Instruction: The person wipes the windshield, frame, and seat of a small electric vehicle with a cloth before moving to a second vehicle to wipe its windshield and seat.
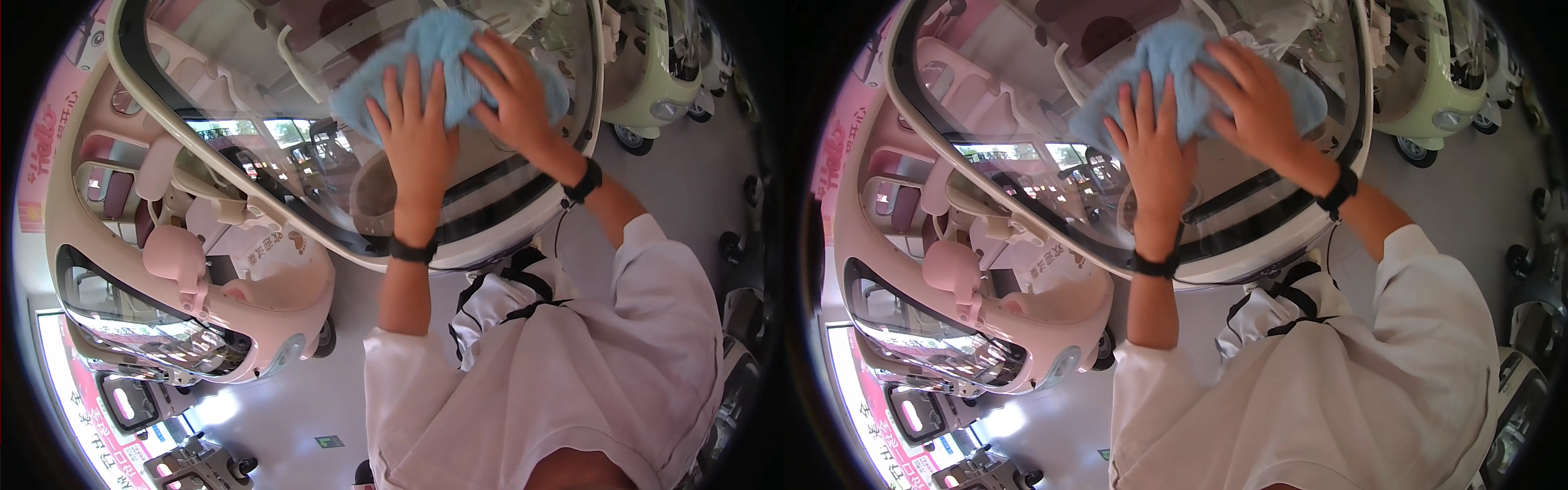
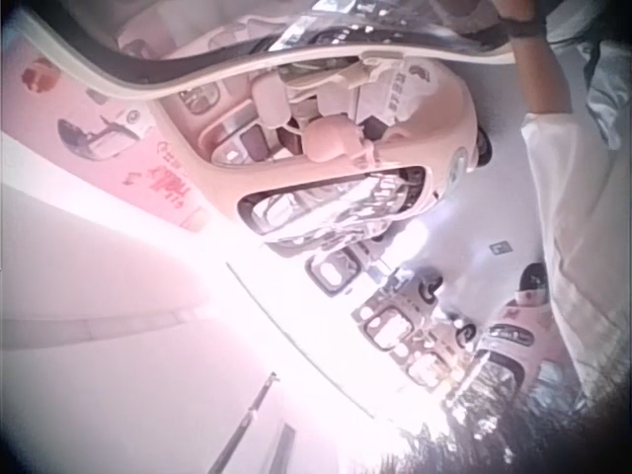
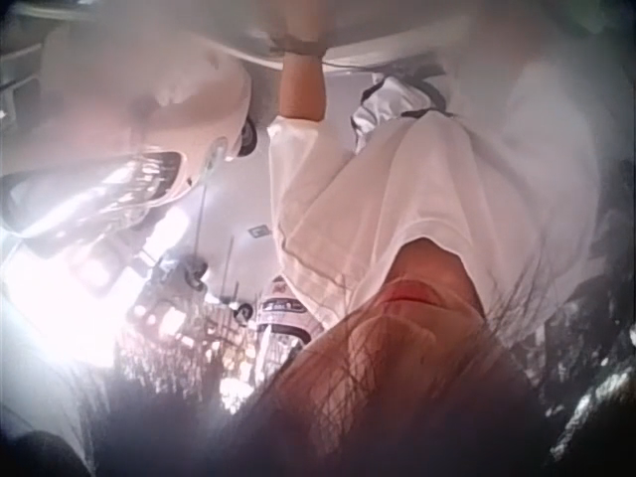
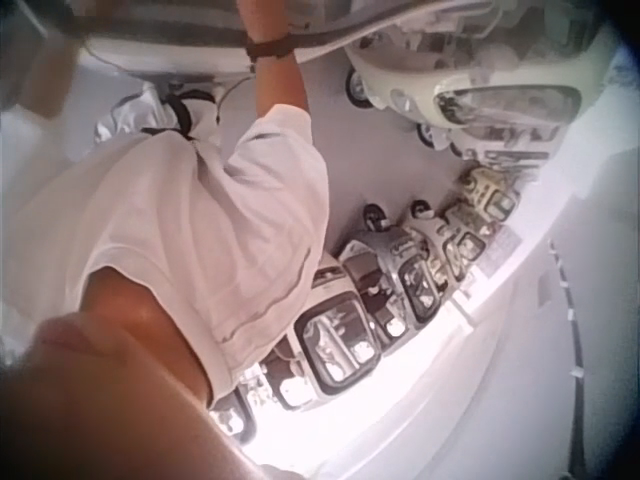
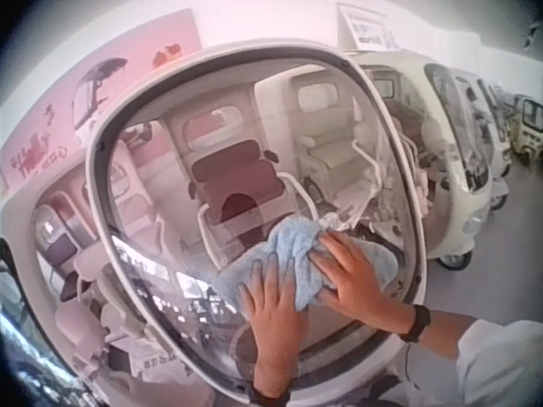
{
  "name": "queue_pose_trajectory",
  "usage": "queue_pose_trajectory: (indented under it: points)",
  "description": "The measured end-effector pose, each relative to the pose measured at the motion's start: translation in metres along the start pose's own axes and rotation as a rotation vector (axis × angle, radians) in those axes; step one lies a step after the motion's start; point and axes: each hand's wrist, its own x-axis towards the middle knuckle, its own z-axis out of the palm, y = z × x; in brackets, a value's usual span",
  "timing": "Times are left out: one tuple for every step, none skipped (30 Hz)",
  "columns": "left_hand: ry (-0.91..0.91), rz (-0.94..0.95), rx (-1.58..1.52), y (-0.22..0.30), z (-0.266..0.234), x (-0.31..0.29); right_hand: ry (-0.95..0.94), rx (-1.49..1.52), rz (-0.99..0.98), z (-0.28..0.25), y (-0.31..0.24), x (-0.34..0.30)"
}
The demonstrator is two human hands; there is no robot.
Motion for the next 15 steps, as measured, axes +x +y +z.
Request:
queue_pose_trajectory:
  points:
    - [-0.063, -0.039, 0.012, -0.001, -0.001, -0.022, -0.038, 0.051, 0.014, 0.002, -0.012, -0.015]
    - [-0.116, -0.08, 0.005, -0.004, 0.0, -0.046, -0.076, 0.094, 0.032, 0.005, -0.023, -0.031]
    - [-0.168, -0.116, -0.002, -0.006, -0.002, -0.069, -0.142, 0.119, 0.041, 0.005, -0.037, -0.046]
    - [-0.184, -0.145, 0.02, -0.01, -0.003, -0.094, -0.208, 0.141, 0.053, 0.004, -0.051, -0.061]
    - [-0.205, -0.169, 0.032, -0.014, 0.003, -0.118, -0.209, 0.128, 0.069, 0.007, -0.062, -0.078]
    - [-0.214, -0.155, 0.022, -0.02, 0.003, -0.14, -0.279, 0.186, 0.036, 0.009, -0.074, -0.091]
    - [-0.223, -0.164, 0.038, -0.028, 0.0, -0.16, -0.349, 0.249, 0.002, 0.011, -0.08, -0.096]
    - [-0.231, -0.175, 0.056, -0.036, -0.003, -0.168, -0.347, 0.244, 0.016, 0.016, -0.083, -0.092]
    - [-0.239, -0.164, 0.052, -0.038, -0.009, -0.16, -0.315, 0.26, -0.028, 0.021, -0.085, -0.084]
    - [-0.249, -0.187, 0.043, -0.036, -0.015, -0.15, -0.288, 0.272, -0.067, 0.025, -0.086, -0.081]
    - [-0.26, -0.208, 0.032, -0.035, -0.018, -0.142, -0.291, 0.259, -0.049, 0.027, -0.083, -0.074]
    - [-0.215, -0.19, 0.024, -0.038, -0.017, -0.133, -0.227, 0.272, -0.084, 0.028, -0.078, -0.058]
    - [-0.218, -0.188, 0.023, -0.034, -0.015, -0.12, -0.164, 0.288, -0.12, 0.029, -0.071, -0.045]
    - [-0.154, -0.22, 0.008, -0.028, -0.012, -0.103, -0.165, 0.285, -0.116, 0.027, -0.063, -0.034]
    - [-0.089, -0.259, -0.001, -0.022, -0.01, -0.087, -0.129, 0.208, -0.112, 0.025, -0.056, -0.022]
